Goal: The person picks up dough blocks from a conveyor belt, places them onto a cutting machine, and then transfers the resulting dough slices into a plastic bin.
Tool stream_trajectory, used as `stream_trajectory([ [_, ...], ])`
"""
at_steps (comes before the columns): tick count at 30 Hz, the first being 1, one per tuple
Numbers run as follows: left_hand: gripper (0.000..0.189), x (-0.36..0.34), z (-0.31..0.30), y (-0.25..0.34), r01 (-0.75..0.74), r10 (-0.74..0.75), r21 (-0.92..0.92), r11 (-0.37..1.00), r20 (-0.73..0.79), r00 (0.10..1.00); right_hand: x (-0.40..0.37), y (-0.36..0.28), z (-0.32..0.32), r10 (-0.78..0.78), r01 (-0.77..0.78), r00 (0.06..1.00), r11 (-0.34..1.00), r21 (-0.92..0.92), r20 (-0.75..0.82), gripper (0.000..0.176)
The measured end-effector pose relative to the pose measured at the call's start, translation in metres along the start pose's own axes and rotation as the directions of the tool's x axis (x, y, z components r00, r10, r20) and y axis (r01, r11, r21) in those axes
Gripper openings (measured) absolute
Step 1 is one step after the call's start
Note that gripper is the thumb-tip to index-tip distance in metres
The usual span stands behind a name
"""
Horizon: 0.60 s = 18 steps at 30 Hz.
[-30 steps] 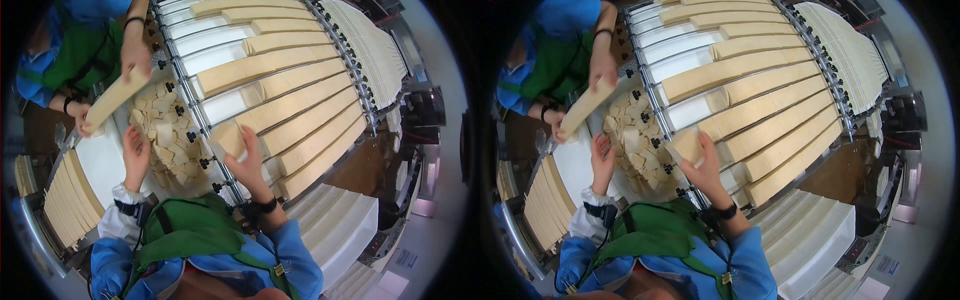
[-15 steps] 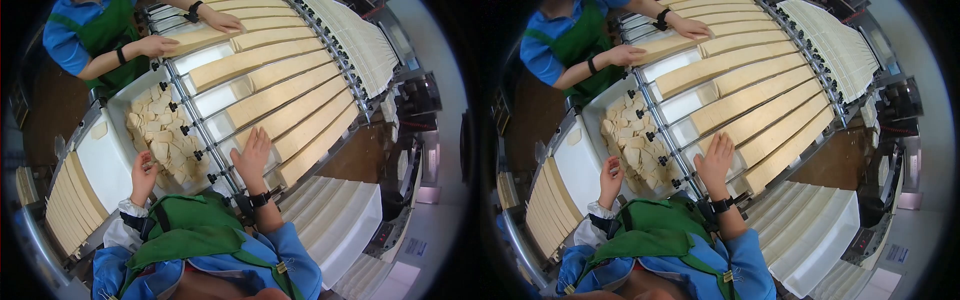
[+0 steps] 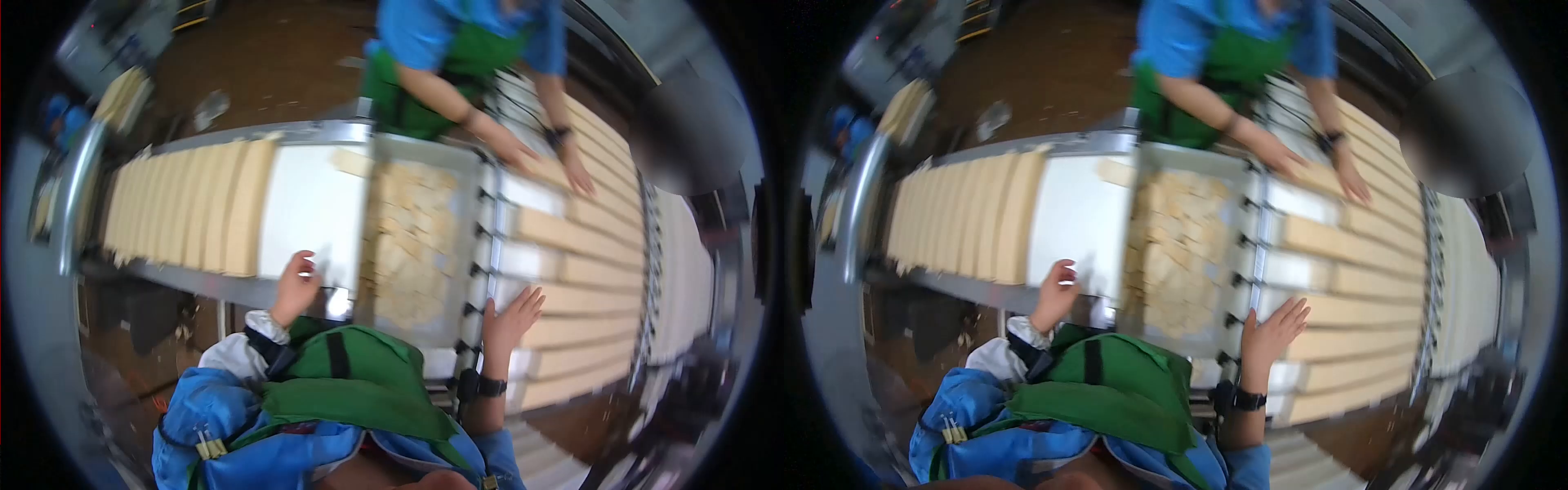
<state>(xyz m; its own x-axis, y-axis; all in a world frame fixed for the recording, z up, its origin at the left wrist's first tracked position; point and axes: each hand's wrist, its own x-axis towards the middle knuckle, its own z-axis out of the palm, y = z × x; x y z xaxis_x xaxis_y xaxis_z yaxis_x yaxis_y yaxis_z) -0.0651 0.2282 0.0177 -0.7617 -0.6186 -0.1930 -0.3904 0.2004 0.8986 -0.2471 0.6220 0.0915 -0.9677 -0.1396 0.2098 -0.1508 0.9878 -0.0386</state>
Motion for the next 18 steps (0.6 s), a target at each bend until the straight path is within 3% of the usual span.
stream_trajectory([
  [2, 0.059, -0.006, -0.025, -0.017, 0.084, -0.087, -0.032, 0.996, -0.103, 0.991, 0.016, -0.061, 0.011, -0.208, 0.205, 0.978, 0.968, 0.142, 0.010, 0.084],
  [5, 0.073, -0.016, -0.059, -0.051, 0.178, -0.189, -0.070, 0.982, -0.213, 0.959, 0.030, -0.179, 0.033, -0.530, 0.458, 0.848, 0.755, 0.469, 0.025, 0.075],
  [9, 0.082, -0.015, -0.110, -0.060, 0.357, -0.371, -0.104, 0.928, -0.189, 0.909, 0.044, -0.364, 0.062, -0.779, 0.561, 0.627, 0.459, 0.689, 0.010, 0.071],
  [13, 0.095, -0.007, -0.150, -0.085, 0.431, -0.439, -0.120, 0.894, -0.050, 0.897, 0.054, -0.516, 0.101, -0.847, 0.623, 0.521, 0.460, 0.632, 0.103, 0.073],
  [16, 0.104, -0.001, -0.171, -0.108, 0.411, -0.405, -0.144, 0.900, 0.074, 0.912, 0.064, -0.584, 0.131, -0.816, 0.665, 0.573, 0.518, 0.538, 0.076, 0.074],
  [18, 0.102, 0.004, -0.178, -0.119, 0.424, -0.389, -0.253, 0.870, 0.175, 0.904, 0.063, -0.600, 0.149, -0.780, 0.656, 0.610, 0.596, 0.464, 0.140, 0.075],
])
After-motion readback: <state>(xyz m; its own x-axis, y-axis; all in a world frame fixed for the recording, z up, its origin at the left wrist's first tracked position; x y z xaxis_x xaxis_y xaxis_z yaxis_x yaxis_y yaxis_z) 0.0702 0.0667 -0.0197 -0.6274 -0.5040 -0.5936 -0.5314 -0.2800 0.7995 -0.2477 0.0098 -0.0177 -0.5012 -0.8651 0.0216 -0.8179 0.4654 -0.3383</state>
